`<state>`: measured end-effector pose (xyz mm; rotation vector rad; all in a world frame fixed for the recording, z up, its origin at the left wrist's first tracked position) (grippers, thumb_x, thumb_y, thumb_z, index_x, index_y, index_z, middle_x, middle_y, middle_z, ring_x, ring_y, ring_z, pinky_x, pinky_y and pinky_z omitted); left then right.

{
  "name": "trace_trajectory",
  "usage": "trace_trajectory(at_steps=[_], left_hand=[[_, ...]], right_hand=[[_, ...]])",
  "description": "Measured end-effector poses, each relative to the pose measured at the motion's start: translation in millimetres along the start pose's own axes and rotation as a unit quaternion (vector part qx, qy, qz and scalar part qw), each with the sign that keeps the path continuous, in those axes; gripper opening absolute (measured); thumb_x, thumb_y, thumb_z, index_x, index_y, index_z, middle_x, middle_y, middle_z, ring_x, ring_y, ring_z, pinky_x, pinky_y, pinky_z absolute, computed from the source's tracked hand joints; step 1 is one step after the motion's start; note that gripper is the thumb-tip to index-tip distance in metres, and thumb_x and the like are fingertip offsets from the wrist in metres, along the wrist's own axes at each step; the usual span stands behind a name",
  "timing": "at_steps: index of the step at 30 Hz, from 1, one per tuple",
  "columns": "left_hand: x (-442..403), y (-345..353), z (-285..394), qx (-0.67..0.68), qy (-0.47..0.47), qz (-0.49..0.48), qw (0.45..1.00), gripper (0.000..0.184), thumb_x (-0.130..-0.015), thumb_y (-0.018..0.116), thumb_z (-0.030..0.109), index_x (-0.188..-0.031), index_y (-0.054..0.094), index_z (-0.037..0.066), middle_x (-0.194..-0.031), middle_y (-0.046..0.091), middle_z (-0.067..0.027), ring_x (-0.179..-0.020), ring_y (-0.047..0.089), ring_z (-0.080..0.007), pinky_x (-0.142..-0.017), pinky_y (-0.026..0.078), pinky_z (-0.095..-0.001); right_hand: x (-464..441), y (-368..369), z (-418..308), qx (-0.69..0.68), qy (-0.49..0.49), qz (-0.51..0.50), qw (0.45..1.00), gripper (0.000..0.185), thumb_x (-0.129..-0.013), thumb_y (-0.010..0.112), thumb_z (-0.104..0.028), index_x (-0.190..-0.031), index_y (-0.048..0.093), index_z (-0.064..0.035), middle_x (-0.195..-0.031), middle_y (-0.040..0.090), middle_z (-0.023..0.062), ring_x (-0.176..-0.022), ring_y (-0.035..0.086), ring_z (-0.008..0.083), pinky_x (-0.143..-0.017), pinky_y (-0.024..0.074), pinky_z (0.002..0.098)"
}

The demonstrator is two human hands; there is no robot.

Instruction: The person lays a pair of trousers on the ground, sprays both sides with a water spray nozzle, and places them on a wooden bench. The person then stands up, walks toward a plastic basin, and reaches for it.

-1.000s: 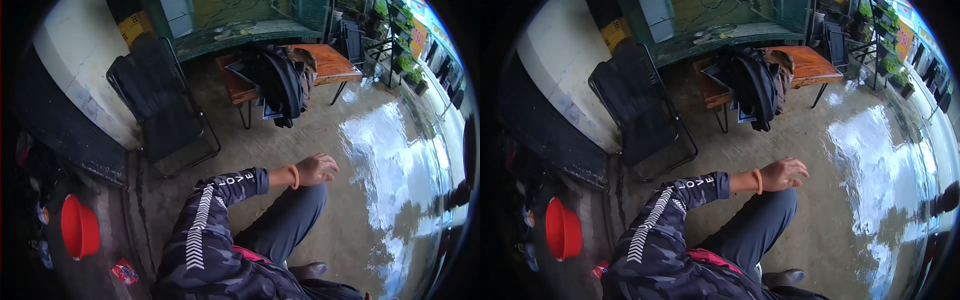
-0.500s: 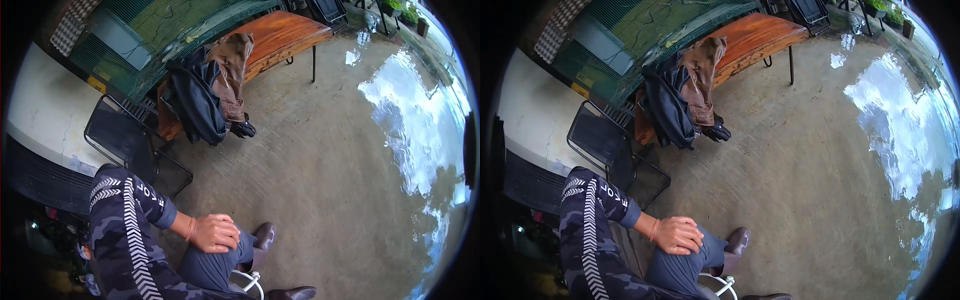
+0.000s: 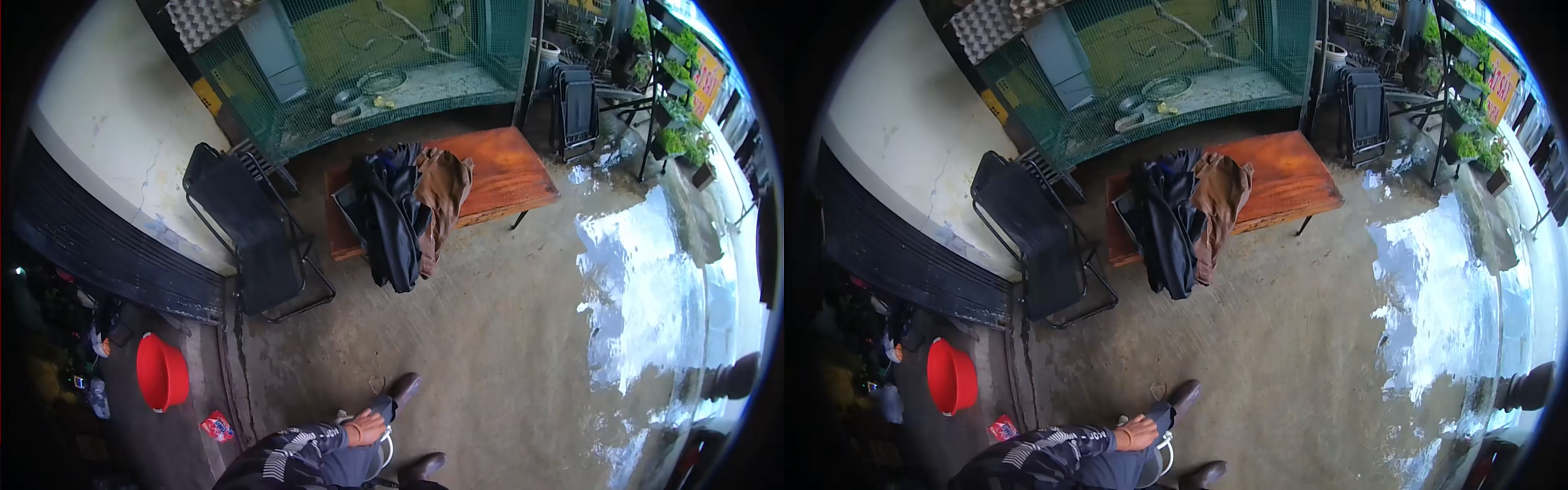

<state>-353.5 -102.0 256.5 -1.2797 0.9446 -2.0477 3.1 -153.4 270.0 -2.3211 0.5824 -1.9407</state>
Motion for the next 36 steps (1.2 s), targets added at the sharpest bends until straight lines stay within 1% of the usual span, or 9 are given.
trace_trajectory(at_steps=[4, 11, 18, 23, 27, 30, 32, 35, 36], left_hand=[[61.3, -7.4, 111.3, 0.211, -0.172, -0.044, 0.961, 0.028, -0.089, 0.061, 0.026, -0.112, 0.071, 0.015, -0.118, 0.064, -0.0144, -0.118, 0.057, -0.0314, -0.105, 0.040, -0.0431], [91.2, 6.4, 99.8, 0.441, -0.051, 0.007, 0.896, 0.038, -0.085, 0.066, 0.022, -0.122, 0.068, 0.015, -0.117, 0.067, -0.0188, -0.110, 0.063, -0.0380, -0.093, 0.051, -0.0434], [263.5, -50.1, -120.8, 0.658, -0.328, 0.413, 0.537, 0.036, -0.090, 0.062, 0.006, -0.125, 0.060, 0.000, -0.106, 0.068, -0.0081, -0.096, 0.064, -0.0153, -0.087, 0.050, -0.0291], [410.2, 3.4, -154.9, 0.592, -0.455, 0.508, 0.430, 0.029, -0.091, 0.063, 0.013, -0.119, 0.065, 0.004, -0.092, 0.067, -0.0025, -0.078, 0.061, -0.0108, -0.071, 0.051, -0.0287], [472.3, 83.2, -102.9, 0.544, -0.591, 0.523, 0.285, 0.018, -0.089, 0.067, 0.022, -0.096, 0.070, 0.006, -0.079, 0.063, -0.0003, -0.070, 0.057, -0.0101, -0.061, 0.049, -0.0314], [481.6, 120.5, -32.7, 0.595, -0.580, 0.440, 0.341, 0.015, -0.085, 0.067, 0.019, -0.075, 0.065, 0.008, -0.076, 0.064, -0.0047, -0.066, 0.060, -0.0186, -0.057, 0.048, -0.0389], [477.4, 110.3, -0.8, 0.217, -0.506, 0.352, 0.757, 0.021, -0.082, 0.064, 0.020, -0.064, 0.058, 0.010, -0.075, 0.063, -0.0105, -0.066, 0.061, -0.0302, -0.056, 0.046, -0.0450], [457.7, 122.6, 33.7, 0.364, -0.561, 0.335, 0.664, 0.014, -0.081, 0.061, 0.023, -0.073, 0.061, 0.012, -0.079, 0.062, -0.0150, -0.073, 0.061, -0.0353, -0.062, 0.049, -0.0460], [451.0, 124.9, 31.8, 0.436, -0.578, 0.310, 0.616, 0.013, -0.082, 0.061, 0.023, -0.077, 0.061, 0.011, -0.080, 0.062, -0.0144, -0.074, 0.061, -0.0340, -0.063, 0.049, -0.0452]], right_hand=[[86.0, -87.0, -162.6, -0.480, -0.148, -0.222, 0.835, 0.039, -0.104, 0.053, -0.028, -0.132, 0.058, -0.0014, -0.121, 0.066, 0.0096, -0.111, 0.062, 0.0186, -0.094, 0.0487, 0.0316], [474.9, -315.6, -412.7, -0.358, -0.760, -0.237, 0.489, 0.061, -0.096, 0.054, -0.056, -0.126, 0.057, -0.0038, -0.130, 0.047, 0.0216, -0.121, 0.053, 0.0333, -0.101, 0.0411, 0.0511], [596.6, -269.2, -569.1, -0.216, -0.795, -0.521, 0.225, 0.076, -0.088, 0.057, -0.070, -0.113, 0.071, -0.0003, -0.135, 0.041, 0.0345, -0.126, 0.046, 0.0469, -0.106, 0.0380, 0.0528], [613.5, -195.8, -634.4, -0.237, -0.701, -0.665, 0.100, 0.077, -0.087, 0.052, -0.074, -0.109, 0.073, -0.0037, -0.145, 0.029, 0.0370, -0.129, 0.043, 0.0465, -0.108, 0.0359, 0.0537], [656.3, -179.3, -674.2, -0.341, -0.739, -0.559, 0.156, 0.058, -0.101, 0.045, -0.056, -0.125, 0.061, -0.0053, -0.128, 0.044, 0.0418, -0.105, 0.059, 0.0449, -0.094, 0.0468, 0.0529], [678.7, -155.4, -690.6, -0.439, -0.620, -0.631, 0.157, 0.052, -0.104, 0.042, -0.051, -0.123, 0.059, -0.0060, -0.122, 0.049, 0.0411, -0.099, 0.063, 0.0429, -0.088, 0.0505, 0.0519], [679.5, -151.9, -714.6, -0.454, -0.523, -0.714, 0.106, 0.052, -0.104, 0.042, -0.052, -0.120, 0.060, -0.0060, -0.122, 0.050, 0.0396, -0.102, 0.062, 0.0421, -0.089, 0.0507, 0.0517], [664.7, -141.8, -774.1, -0.241, -0.533, -0.778, 0.230, 0.055, -0.103, 0.042, -0.052, -0.124, 0.060, -0.0051, -0.120, 0.051, 0.0372, -0.108, 0.061, 0.0452, -0.091, 0.0509, 0.0528], [665.8, -128.4, -793.9, -0.218, -0.578, -0.771, 0.153, 0.056, -0.103, 0.041, -0.053, -0.124, 0.060, -0.0041, -0.122, 0.051, 0.0371, -0.110, 0.060, 0.0455, -0.091, 0.0511, 0.0525]])
Point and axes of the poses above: each hand's wrist, its own x-axis away from the middle knuckle, its own y-axis out of the palm, z = x × y, the point moved 3 cm from there along -x, towards the middle knuckle
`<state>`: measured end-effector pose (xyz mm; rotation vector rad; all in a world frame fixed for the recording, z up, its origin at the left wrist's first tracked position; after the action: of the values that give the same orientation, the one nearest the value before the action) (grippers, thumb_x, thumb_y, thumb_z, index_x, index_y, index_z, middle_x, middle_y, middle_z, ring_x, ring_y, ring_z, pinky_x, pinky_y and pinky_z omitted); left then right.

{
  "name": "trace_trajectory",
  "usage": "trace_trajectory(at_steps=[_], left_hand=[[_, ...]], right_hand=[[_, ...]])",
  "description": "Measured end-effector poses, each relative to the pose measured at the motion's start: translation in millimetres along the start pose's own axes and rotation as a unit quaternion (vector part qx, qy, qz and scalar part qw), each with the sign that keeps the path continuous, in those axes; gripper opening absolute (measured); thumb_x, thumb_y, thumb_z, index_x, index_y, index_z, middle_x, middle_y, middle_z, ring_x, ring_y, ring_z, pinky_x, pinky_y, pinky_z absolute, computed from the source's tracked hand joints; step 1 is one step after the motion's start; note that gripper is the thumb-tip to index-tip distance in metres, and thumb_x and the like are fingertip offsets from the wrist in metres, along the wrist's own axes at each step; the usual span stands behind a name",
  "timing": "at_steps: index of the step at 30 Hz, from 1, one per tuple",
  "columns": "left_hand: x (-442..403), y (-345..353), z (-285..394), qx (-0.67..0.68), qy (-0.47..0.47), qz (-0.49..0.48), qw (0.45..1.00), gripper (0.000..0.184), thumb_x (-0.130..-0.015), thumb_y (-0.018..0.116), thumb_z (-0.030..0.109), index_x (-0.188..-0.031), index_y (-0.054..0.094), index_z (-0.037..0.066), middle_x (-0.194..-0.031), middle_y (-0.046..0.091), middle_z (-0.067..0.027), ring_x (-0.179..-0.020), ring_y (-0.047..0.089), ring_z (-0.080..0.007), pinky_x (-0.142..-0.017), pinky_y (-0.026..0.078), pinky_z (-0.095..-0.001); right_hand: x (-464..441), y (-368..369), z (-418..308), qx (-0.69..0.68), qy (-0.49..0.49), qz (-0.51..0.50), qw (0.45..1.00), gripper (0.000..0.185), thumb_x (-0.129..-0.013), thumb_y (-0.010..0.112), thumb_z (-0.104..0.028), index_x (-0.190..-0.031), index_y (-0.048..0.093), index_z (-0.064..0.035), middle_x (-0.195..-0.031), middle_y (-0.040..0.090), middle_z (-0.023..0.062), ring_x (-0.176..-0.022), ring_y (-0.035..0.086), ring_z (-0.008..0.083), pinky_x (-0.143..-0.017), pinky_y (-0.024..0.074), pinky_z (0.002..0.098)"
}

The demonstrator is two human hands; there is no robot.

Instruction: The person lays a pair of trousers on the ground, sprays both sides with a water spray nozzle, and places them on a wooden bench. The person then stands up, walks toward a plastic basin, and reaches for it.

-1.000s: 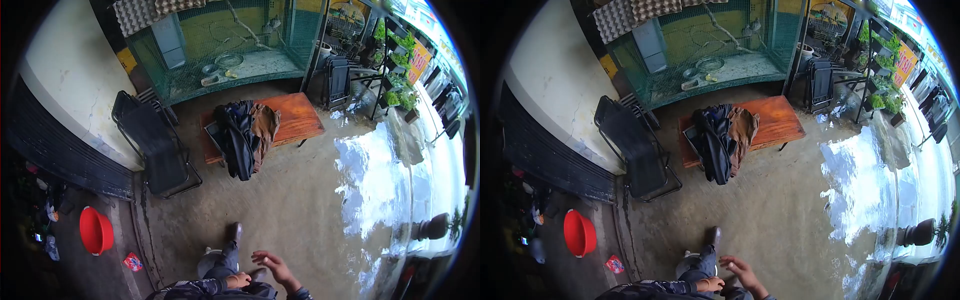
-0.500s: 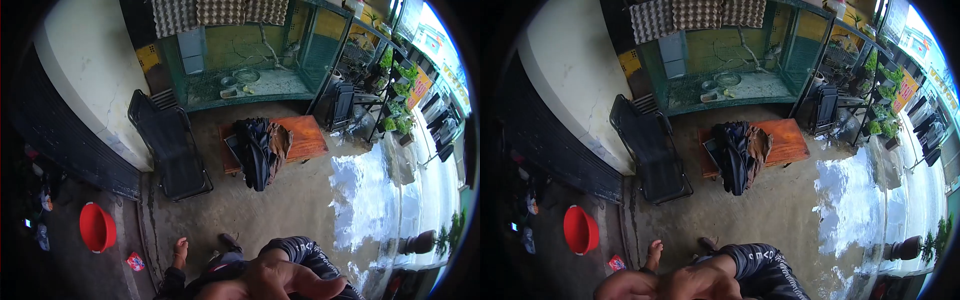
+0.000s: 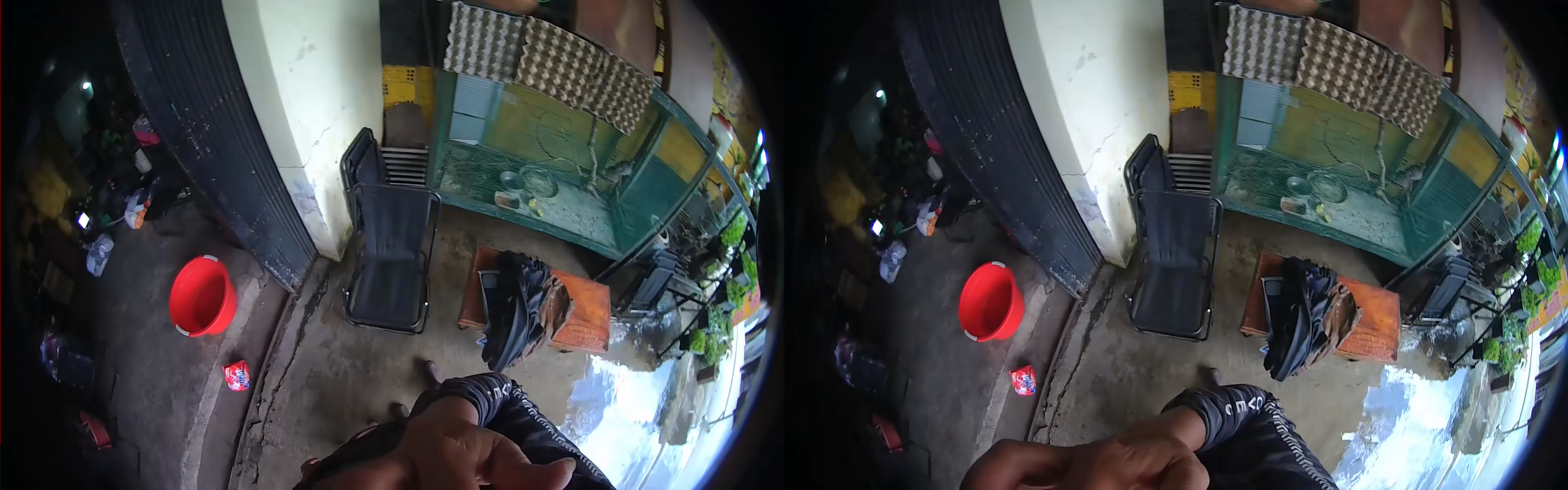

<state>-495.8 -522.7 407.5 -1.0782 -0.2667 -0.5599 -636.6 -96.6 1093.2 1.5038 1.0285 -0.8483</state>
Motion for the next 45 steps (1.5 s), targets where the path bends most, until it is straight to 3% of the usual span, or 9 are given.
trace_trajectory(at_steps=[2, 11, 14, 19, 22, 26, 28, 35, 45], left_hand=[[-6.6, 9.7, 9.4, 0.060, -0.084, -0.031, 0.994, 0.011, -0.084, 0.060, 0.021, -0.084, 0.061, 0.010, -0.084, 0.064, -0.0131, -0.077, 0.062, -0.0314, -0.065, 0.050, -0.0434], [-118.2, -2.5, 57.8, 0.059, -0.144, -0.037, 0.987, 0.028, -0.091, 0.058, 0.015, -0.117, 0.061, 0.006, -0.101, 0.068, -0.0087, -0.091, 0.066, -0.0207, -0.077, 0.054, -0.0355], [-161.9, -37.3, 68.4, 0.390, -0.301, 0.152, 0.857, 0.036, -0.090, 0.061, 0.017, -0.124, 0.061, 0.005, -0.110, 0.069, -0.0109, -0.096, 0.067, -0.0198, -0.082, 0.053, -0.0331], [-160.6, -98.0, 118.0, 0.463, -0.279, 0.312, 0.781, 0.041, -0.094, 0.061, 0.025, -0.130, 0.061, 0.006, -0.114, 0.070, -0.0069, -0.090, 0.067, -0.0164, -0.080, 0.053, -0.0308], [-116.9, -48.8, 108.7, 0.518, -0.342, 0.369, 0.691, 0.040, -0.089, 0.062, 0.019, -0.127, 0.064, 0.006, -0.111, 0.072, -0.0093, -0.096, 0.067, -0.0189, -0.086, 0.053, -0.0327], [-25.9, 43.2, 125.1, 0.606, -0.507, 0.425, 0.442, 0.035, -0.086, 0.060, 0.012, -0.119, 0.068, 0.006, -0.098, 0.070, -0.0082, -0.077, 0.061, -0.0152, -0.069, 0.051, -0.0303], [1.4, 78.6, 131.9, 0.606, -0.550, 0.414, 0.399, 0.035, -0.086, 0.060, 0.012, -0.120, 0.067, 0.006, -0.097, 0.070, -0.0084, -0.076, 0.062, -0.0153, -0.069, 0.051, -0.0303], [13.5, 80.8, 95.6, 0.578, -0.561, 0.315, 0.502, 0.037, -0.087, 0.060, 0.012, -0.123, 0.065, 0.004, -0.094, 0.070, -0.0091, -0.073, 0.063, -0.0156, -0.067, 0.052, -0.0303], [14.0, -61.6, -156.5, 0.590, -0.374, 0.535, 0.474, 0.039, -0.089, 0.060, 0.012, -0.127, 0.061, 0.001, -0.089, 0.070, -0.0102, -0.069, 0.065, -0.0161, -0.065, 0.054, -0.0304]], right_hand=[[-13.6, -20.9, 7.6, 0.005, -0.028, -0.085, 0.996, 0.058, -0.103, 0.041, -0.054, -0.123, 0.061, -0.0030, -0.123, 0.050, 0.0369, -0.112, 0.059, 0.0459, -0.092, 0.0513, 0.0522], [-55.6, -147.7, 26.2, -0.165, 0.093, 0.029, 0.981, 0.050, -0.101, 0.054, -0.046, -0.113, 0.063, 0.0019, -0.123, 0.050, 0.0359, -0.091, 0.065, 0.0381, -0.080, 0.0554, 0.0434], [-64.6, -192.0, 41.8, -0.129, 0.211, -0.085, 0.965, 0.033, -0.097, 0.062, -0.032, -0.100, 0.067, 0.0008, -0.118, 0.051, 0.0269, -0.081, 0.059, 0.0269, -0.074, 0.0512, 0.0330], [-95.3, -218.5, 82.5, -0.233, 0.441, -0.274, 0.822, 0.025, -0.091, 0.069, -0.027, -0.087, 0.071, -0.0030, -0.115, 0.050, 0.0191, -0.104, 0.052, 0.0227, -0.088, 0.0438, 0.0335], [-99.3, -238.0, 126.5, -0.295, 0.379, -0.215, 0.850, 0.025, -0.091, 0.068, -0.029, -0.086, 0.069, -0.0039, -0.111, 0.051, 0.0166, -0.104, 0.052, 0.0230, -0.087, 0.0437, 0.0336], [-109.3, -244.8, 193.1, -0.366, 0.328, -0.143, 0.859, 0.027, -0.091, 0.068, -0.031, -0.085, 0.067, -0.0051, -0.106, 0.053, 0.0133, -0.104, 0.052, 0.0233, -0.084, 0.0436, 0.0337], [-116.6, -240.2, 230.6, -0.397, 0.316, -0.127, 0.852, 0.027, -0.091, 0.068, -0.032, -0.084, 0.066, -0.0057, -0.104, 0.054, 0.0117, -0.104, 0.052, 0.0235, -0.083, 0.0435, 0.0337], [-150.9, -201.5, 357.7, -0.461, 0.282, -0.108, 0.835, 0.030, -0.090, 0.067, -0.036, -0.082, 0.061, -0.0079, -0.095, 0.056, 0.0059, -0.104, 0.052, 0.0241, -0.080, 0.0433, 0.0339], [-182.8, -184.2, 461.5, -0.392, 0.210, -0.159, 0.881, 0.029, -0.090, 0.062, -0.036, -0.086, 0.061, -0.0079, -0.097, 0.057, 0.0069, -0.112, 0.051, 0.0278, -0.095, 0.0417, 0.0420]])
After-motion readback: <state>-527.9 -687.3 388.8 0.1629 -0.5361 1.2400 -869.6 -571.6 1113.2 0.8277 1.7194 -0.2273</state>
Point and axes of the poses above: each hand's wrist, its own x-axis away from the middle knuckle, its own y-axis out of the palm, z = x × y, the point moved 3 cm from there along -x, towards the middle knuckle
